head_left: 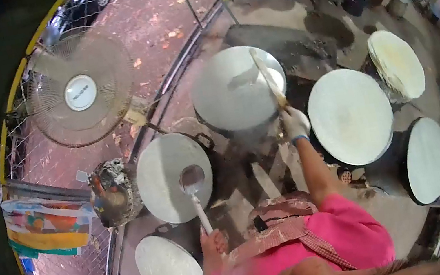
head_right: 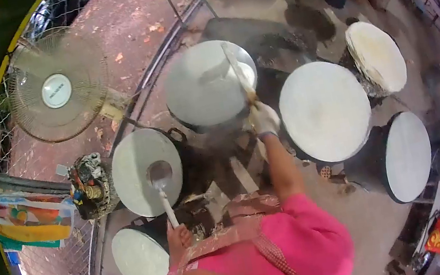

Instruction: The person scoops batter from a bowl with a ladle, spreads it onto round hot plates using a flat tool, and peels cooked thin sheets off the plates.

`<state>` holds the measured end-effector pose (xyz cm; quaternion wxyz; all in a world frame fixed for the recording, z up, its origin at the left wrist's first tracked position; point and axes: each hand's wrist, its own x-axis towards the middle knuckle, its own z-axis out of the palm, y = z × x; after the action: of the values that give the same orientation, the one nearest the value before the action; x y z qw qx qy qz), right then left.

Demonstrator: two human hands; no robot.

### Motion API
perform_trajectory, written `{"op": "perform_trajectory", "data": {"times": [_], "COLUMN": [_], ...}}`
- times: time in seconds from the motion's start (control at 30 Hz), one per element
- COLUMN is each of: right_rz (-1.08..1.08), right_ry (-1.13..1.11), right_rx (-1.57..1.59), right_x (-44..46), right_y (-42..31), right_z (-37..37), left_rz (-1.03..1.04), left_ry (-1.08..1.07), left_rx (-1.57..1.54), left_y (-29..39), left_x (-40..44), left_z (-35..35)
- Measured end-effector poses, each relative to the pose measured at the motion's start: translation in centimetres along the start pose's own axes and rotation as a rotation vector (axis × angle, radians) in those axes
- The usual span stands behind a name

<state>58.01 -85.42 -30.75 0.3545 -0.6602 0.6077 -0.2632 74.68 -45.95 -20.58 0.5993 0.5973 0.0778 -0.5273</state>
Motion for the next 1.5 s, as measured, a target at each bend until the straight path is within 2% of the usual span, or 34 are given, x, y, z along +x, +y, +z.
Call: {"op": "perform_trajectory", "data": {"times": [0.03,0.1,0.13,0.2,0.3,0.33,0.37,0.4,0.43,0.5,0.53,0.6,0.63,0.67,0.7,0.73,0.77,0.8,0.83,0.87,0.9,0.93,1.0,1.03,1.1,1.13,1.17,1.2,1.23,1.3,1.37,1.43,1.47,1.5], "right_rz": [-0.123,-0.235,-0.39,-0.089,0.01,-0.002,-0.155,0.081,0.085,0.126,-0.173,-0.303,-0.112,-0.12,-0.048,0.066,0.172,0.231,0.35,0.314,-0.28,-0.746,-0.133,0.183,0.122,0.3,0.258,0.225,0.155,-0.152,-0.249,-0.372,-0.391,-0.414], "right_ry": [0.113,-0.095,0.057,-0.132,0.006,0.054,0.131,0.115,0.06,0.004,0.079,0.104,0.042,-0.126,-0.134,-0.21,-0.265,-0.11,-0.068,-0.175,-0.154,0.231,-0.048,-0.194,-0.223,-0.195,-0.124,-0.04,0.058,0.114,-0.098,-0.19,-0.236,-0.277], "right_rx": [-0.097,-0.424,-0.392,-0.172,0.078,0.026,0.023,-0.089,0.032,0.277,-0.137,-0.075,0.407,0.311,0.037,0.288,0.555,0.94,1.153,1.055,0.421,-0.206,0.45,0.644,0.611,0.768,0.71,0.843,0.375,-0.218,-0.491,-0.553,-0.549,-0.542], "right_x": [1.1,-3.0,-6.6,-10.6,-0.8,4.8,9.7,14.0,16.8,15.2,13.9,7.9,5.1,4.2,2.6,2.2,2.7,3.9,2.2,1.7,1.1,0.4,-2.4,-3.6,-1.0,-0.3,2.8,7.2,6.1,9.5,8.3,5.8,5.8,6.5], "right_y": [-0.8,3.5,6.0,6.0,2.5,1.6,0.1,-2.4,-2.5,-1.9,0.2,1.0,-0.1,-0.9,-5.0,-4.7,-3.6,-0.5,-2.1,0.8,3.4,6.0,2.8,-2.3,-0.2,-2.4,-0.2,4.5,-1.7,1.7,0.4,-1.2,-0.6,0.4], "right_z": [1.2,3.1,2.4,-1.4,-1.2,0.4,1.3,2.1,2.7,1.3,3.2,5.3,7.1,8.0,4.9,2.7,0.9,2.0,-0.3,2.1,5.4,8.7,10.8,7.3,4.8,1.2,0.8,3.0,-2.6,0.1,0.4,-2.0,-3.0,-4.1], "left_rz": [-0.008,-0.011,0.001,0.043,-0.033,-0.008,0.012,0.034,0.063,0.117,0.21,0.305,0.211,0.113,0.145,0.179,0.06,0.073,0.088,0.066,0.044,-0.007,-0.04,-0.057,0.003,0.036,0.037,0.029,0.015,-0.067,-0.159,-0.208,-0.264,-0.302], "left_ry": [-0.015,-0.047,-0.014,0.049,0.141,0.113,0.086,0.063,0.148,0.317,0.335,0.306,0.256,0.225,0.2,0.177,0.148,0.172,0.19,0.198,0.207,0.198,0.211,0.218,0.172,0.184,0.146,0.113,0.08,0.085,0.02,-0.04,-0.17,-0.089], "left_rx": [-0.002,0.001,0.024,0.061,0.068,0.07,0.06,0.047,0.145,0.342,0.439,0.498,0.311,0.125,0.206,0.287,-0.034,-0.075,-0.118,-0.14,-0.162,-0.173,-0.159,-0.151,-0.155,-0.189,-0.185,-0.178,-0.169,-0.318,-0.372,-0.327,-0.304,-0.35], "left_y": [0.2,1.1,1.1,0.3,1.0,1.2,1.0,0.6,0.3,-1.4,-2.6,-3.2,-2.5,-1.7,-1.3,-1.0,0.5,0.4,0.1,-0.1,-0.2,-0.1,-0.2,-0.2,0.5,0.1,-0.2,-0.6,-0.4,-0.3,-0.7,-0.4,0.9,2.5], "left_x": [0.4,1.4,2.0,2.4,1.5,1.5,1.4,1.3,1.3,1.8,2.7,2.9,2.2,1.4,0.9,0.3,-0.5,-0.6,-0.6,-0.4,-0.3,0.6,1.5,1.9,1.0,0.9,1.2,1.4,1.7,3.3,6.7,9.8,11.0,12.1], "left_z": [0.5,1.0,1.0,0.1,1.3,1.2,1.1,1.0,0.5,-2.1,-3.2,-3.7,-3.0,-2.2,-1.9,-1.6,-0.7,-1.2,-1.8,-2.3,-2.8,-3.3,-3.3,-3.3,-2.7,-3.1,-3.8,-4.8,-4.6,-4.8,-6.6,-6.6,-6.0,-3.5]}}
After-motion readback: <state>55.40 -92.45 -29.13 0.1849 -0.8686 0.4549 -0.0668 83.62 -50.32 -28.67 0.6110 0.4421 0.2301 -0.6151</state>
